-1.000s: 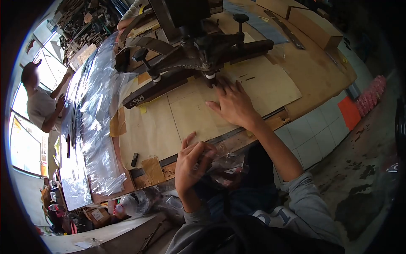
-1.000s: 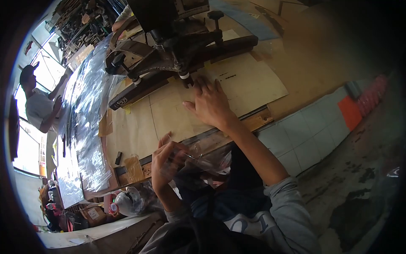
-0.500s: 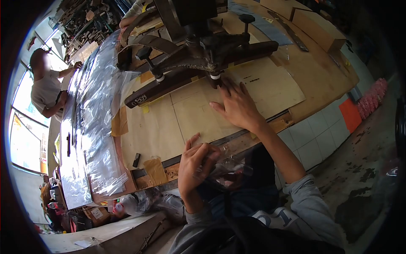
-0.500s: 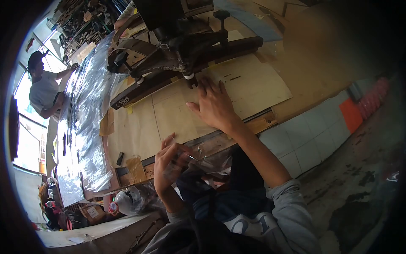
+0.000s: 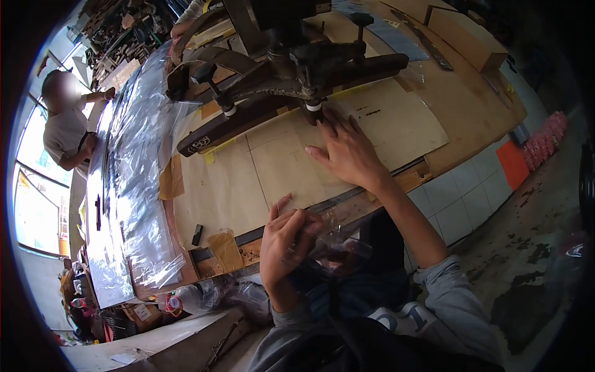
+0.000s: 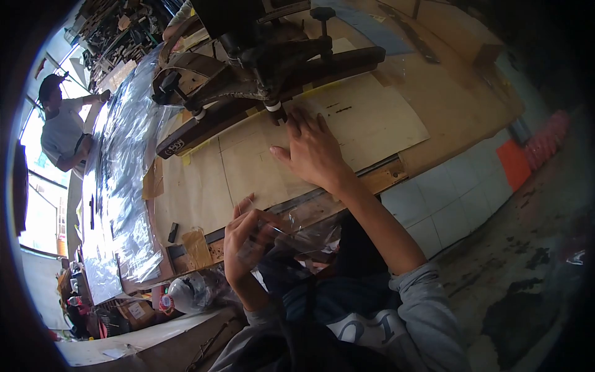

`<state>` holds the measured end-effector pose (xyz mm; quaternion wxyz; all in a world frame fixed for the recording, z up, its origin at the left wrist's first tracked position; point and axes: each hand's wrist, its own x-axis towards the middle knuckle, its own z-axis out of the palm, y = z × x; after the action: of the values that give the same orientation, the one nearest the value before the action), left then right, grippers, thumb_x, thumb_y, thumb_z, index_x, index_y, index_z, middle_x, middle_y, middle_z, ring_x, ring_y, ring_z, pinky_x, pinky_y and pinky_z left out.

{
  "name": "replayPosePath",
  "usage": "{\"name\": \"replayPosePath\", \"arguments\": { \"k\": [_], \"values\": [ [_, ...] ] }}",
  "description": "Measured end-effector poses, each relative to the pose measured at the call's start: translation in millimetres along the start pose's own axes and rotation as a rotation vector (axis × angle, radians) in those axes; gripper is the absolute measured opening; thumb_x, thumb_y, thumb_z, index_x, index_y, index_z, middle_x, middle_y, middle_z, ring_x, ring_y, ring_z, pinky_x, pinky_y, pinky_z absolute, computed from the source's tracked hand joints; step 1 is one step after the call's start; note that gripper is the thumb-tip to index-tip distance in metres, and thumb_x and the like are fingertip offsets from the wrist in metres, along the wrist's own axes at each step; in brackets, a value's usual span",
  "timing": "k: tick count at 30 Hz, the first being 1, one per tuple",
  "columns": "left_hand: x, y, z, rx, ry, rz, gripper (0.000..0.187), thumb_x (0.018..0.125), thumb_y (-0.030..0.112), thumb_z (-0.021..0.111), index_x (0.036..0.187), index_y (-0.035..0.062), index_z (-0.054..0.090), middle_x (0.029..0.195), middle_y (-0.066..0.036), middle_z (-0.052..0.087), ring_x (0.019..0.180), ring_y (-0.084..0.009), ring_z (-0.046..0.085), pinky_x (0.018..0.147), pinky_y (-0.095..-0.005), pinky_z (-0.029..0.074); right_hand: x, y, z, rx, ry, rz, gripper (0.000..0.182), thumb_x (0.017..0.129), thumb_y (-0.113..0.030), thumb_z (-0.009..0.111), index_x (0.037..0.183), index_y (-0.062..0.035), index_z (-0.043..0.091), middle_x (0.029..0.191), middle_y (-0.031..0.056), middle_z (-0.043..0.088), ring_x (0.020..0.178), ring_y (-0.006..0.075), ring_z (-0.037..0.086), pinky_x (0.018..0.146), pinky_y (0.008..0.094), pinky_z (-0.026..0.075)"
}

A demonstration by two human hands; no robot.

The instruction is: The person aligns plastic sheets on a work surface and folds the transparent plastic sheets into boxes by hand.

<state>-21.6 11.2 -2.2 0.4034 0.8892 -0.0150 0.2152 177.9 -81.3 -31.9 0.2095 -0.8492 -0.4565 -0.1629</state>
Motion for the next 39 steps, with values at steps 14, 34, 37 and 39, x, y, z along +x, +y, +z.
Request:
{"name": "replayPosePath", "arguments": {
  "k": [14, 34, 37, 39],
  "values": [
    [-1, -4, 0, 0.008, 0.001, 0.039, 0.009, 0.081, 0.010, 0.067, 0.087, 0.0054, 0.063, 0.079, -0.005, 0.068, 0.076, -0.0248, 0.066, 0.108, -0.0495, 0.034, 0, -1, -6, 0.054, -0.045, 0.013, 0.067, 0.093, -0.045, 0.055, 0.136, 0.0039, 0.041, 0.140, 0.0269, 0.043, 0.133, 0.0386, 0.039, 0.112, 0.0488, 0.030],
    [2, 3, -6, -0.042, -0.058, -0.139, 0.014, 0.090, 0.020, 0.061, 0.087, 0.0065, 0.062, 0.075, -0.004, 0.067, 0.073, -0.0258, 0.067, 0.118, -0.0561, 0.008, -6, -7, -31, 0.269, -0.014, 0.102, 0.046, 0.088, -0.025, 0.065, 0.120, 0.0055, 0.053, 0.127, 0.0233, 0.053, 0.119, 0.0381, 0.051, 0.103, 0.0439, 0.041],
    [1, 2, -7, -0.025, -0.096, -0.159, 0.009, 0.088, 0.016, 0.063, 0.089, 0.0066, 0.062, 0.077, -0.005, 0.067, 0.078, -0.0270, 0.068, 0.119, -0.0552, 0.008, -19, 1, -53, 0.387, -0.143, 0.089, 0.041, 0.089, -0.025, 0.064, 0.119, 0.0030, 0.057, 0.129, 0.0204, 0.055, 0.121, 0.0356, 0.052, 0.105, 0.0432, 0.040],
    [0, 1, -6, -0.037, -0.089, -0.139, 0.008, 0.087, 0.013, 0.064, 0.091, 0.0065, 0.062, 0.078, -0.005, 0.067, 0.081, -0.0269, 0.068, 0.119, -0.0552, 0.008, -32, 5, -57, 0.370, -0.138, -0.021, 0.040, 0.090, -0.025, 0.063, 0.120, 0.0017, 0.059, 0.130, 0.0185, 0.056, 0.124, 0.0333, 0.052, 0.107, 0.0434, 0.039]
  ]
}}
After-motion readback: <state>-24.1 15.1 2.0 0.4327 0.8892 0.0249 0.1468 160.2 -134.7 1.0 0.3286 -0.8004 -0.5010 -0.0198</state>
